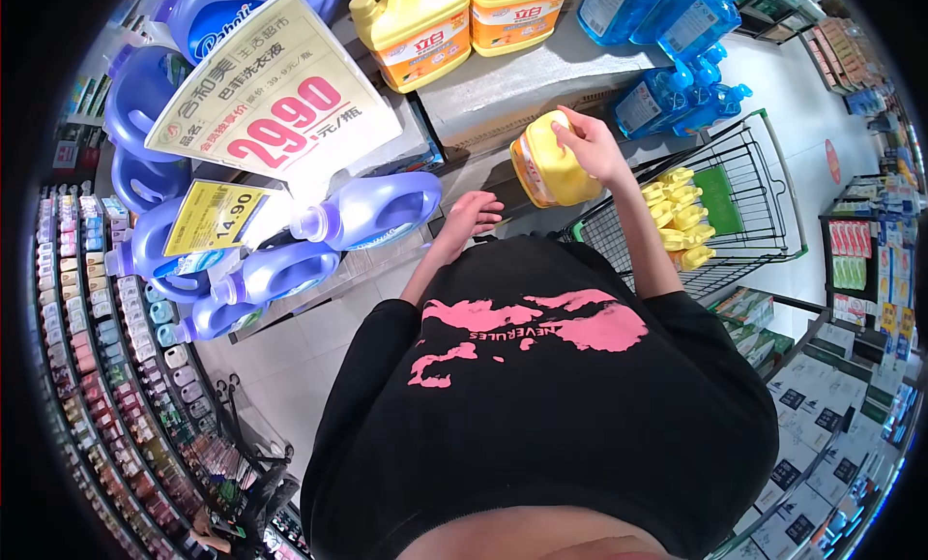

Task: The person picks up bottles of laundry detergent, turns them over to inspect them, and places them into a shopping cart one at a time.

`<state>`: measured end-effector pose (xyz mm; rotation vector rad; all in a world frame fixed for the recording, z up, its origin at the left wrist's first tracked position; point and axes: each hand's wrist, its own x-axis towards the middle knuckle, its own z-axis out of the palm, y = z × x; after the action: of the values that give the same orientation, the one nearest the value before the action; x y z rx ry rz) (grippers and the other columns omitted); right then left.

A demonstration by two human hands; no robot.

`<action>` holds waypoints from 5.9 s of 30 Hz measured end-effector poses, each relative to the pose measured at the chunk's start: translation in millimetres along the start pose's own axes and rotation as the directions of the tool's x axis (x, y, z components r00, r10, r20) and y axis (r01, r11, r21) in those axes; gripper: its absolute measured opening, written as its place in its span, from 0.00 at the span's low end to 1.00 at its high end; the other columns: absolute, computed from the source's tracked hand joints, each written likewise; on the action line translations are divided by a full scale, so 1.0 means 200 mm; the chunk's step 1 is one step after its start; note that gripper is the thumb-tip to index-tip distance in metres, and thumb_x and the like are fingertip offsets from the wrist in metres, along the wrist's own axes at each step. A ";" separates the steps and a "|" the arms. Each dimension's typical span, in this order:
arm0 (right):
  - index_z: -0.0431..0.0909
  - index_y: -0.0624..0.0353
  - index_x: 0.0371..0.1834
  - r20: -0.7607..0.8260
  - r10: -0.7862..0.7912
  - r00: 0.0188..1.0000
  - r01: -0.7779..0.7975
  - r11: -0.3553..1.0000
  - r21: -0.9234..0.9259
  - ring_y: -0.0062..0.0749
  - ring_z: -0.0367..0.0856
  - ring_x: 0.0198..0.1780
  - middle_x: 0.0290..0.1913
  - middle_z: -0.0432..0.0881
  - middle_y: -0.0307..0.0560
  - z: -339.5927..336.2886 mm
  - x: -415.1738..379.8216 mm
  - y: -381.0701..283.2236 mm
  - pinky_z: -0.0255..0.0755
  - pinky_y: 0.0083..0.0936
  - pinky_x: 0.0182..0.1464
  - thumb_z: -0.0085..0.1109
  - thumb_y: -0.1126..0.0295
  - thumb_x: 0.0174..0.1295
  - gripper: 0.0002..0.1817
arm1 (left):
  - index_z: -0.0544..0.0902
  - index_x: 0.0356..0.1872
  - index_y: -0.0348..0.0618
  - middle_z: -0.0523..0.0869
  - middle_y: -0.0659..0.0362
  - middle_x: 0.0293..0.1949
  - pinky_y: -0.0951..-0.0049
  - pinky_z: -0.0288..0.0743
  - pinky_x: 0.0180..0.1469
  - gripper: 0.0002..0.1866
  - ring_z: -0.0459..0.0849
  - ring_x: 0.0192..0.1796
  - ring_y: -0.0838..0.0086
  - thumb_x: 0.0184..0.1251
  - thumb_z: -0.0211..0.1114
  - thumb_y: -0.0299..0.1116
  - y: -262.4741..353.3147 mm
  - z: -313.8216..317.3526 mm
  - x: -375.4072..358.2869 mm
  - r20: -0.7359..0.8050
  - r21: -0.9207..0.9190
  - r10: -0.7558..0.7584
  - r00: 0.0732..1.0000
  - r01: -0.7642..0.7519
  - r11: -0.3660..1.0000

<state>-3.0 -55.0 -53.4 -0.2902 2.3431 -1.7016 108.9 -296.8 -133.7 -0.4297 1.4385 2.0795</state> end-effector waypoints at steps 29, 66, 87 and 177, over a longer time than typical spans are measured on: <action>0.72 0.56 0.62 -0.053 0.286 0.957 -0.254 0.911 0.326 0.15 0.76 0.29 0.27 0.79 0.37 0.21 0.05 0.09 0.71 0.14 0.29 0.60 0.64 0.64 0.23 | 0.66 0.56 0.40 0.69 0.47 0.49 0.57 0.74 0.53 0.37 0.74 0.53 0.50 0.40 0.73 0.33 0.22 0.31 -0.03 0.045 0.925 0.655 0.755 -0.279 0.258; 0.40 0.58 0.68 -0.282 -0.132 0.950 0.072 0.974 -0.215 0.61 0.66 0.61 0.61 0.57 0.66 0.75 0.02 0.36 0.69 0.43 0.59 0.80 0.68 0.35 0.61 | 0.68 0.61 0.42 0.66 0.46 0.57 0.54 0.62 0.63 0.33 0.66 0.60 0.50 0.48 0.56 0.16 0.37 0.05 -0.05 0.104 0.970 0.798 0.594 -0.236 0.049; 0.60 0.61 0.63 -0.139 0.003 0.990 0.025 0.981 0.195 0.32 0.80 0.43 0.56 0.67 0.56 0.32 0.11 0.28 0.78 0.24 0.42 0.67 0.73 0.53 0.35 | 0.68 0.55 0.41 0.66 0.46 0.56 0.57 0.64 0.62 0.29 0.66 0.60 0.51 0.51 0.69 0.23 0.29 0.14 -0.23 -0.073 0.898 0.930 0.361 -0.381 0.219; 0.76 0.61 0.12 0.358 -0.376 0.855 0.223 0.889 0.400 0.17 0.67 0.14 0.13 0.72 0.36 -0.16 0.42 -1.03 0.59 0.14 0.19 0.34 0.44 0.72 0.39 | 0.52 0.72 0.45 0.61 0.53 0.70 0.56 0.60 0.70 0.29 0.65 0.70 0.61 0.77 0.37 0.50 0.44 0.44 -0.30 0.710 -0.430 0.198 0.675 0.193 0.882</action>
<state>-88.5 -112.7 145.9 -0.9096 1.7109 -1.9086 106.5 -254.8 -2.2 0.2576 0.4278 2.2022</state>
